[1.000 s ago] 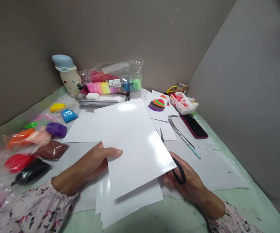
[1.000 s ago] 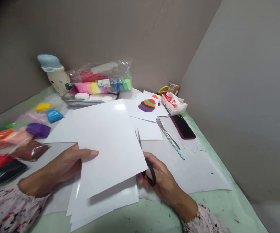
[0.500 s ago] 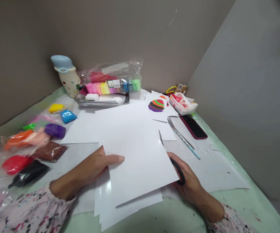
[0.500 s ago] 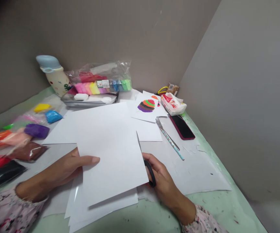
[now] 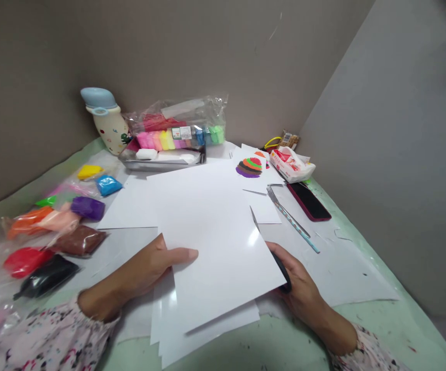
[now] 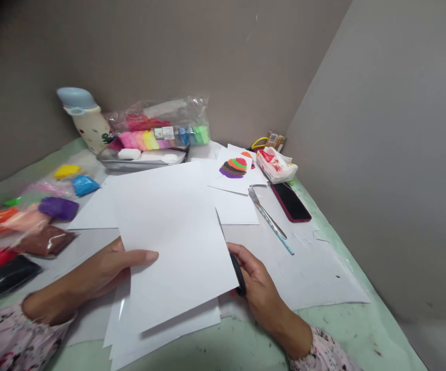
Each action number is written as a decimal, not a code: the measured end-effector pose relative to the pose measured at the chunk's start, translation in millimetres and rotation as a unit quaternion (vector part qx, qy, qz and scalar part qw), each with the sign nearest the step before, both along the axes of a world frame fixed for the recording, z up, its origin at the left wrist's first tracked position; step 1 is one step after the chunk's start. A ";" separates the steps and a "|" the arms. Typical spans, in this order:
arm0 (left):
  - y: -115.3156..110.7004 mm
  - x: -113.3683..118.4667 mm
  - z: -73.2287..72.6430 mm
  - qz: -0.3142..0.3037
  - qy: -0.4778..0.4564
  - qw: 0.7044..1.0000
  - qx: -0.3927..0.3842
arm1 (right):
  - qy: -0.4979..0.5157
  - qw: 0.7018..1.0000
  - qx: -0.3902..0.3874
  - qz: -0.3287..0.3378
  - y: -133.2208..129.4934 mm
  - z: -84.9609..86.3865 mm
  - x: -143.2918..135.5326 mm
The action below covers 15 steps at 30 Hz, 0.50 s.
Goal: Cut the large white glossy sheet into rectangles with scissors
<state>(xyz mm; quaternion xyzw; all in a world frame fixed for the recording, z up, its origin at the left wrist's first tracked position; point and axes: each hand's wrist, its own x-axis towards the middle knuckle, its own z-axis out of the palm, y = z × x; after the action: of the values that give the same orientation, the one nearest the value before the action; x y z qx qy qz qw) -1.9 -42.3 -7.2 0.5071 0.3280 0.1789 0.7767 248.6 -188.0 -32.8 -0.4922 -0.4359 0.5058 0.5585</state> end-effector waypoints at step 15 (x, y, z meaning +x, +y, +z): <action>-2.1 -0.3 1.7 0.010 0.008 1.000 -0.007 | -0.048 0.998 -0.032 -0.025 0.1 4.2 -4.9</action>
<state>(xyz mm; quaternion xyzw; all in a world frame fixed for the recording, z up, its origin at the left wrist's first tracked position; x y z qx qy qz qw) -2.2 -44.3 -5.6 0.4997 0.3403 0.1809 0.7757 243.7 -187.8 -28.6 -0.5442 -0.4339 0.4808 0.5334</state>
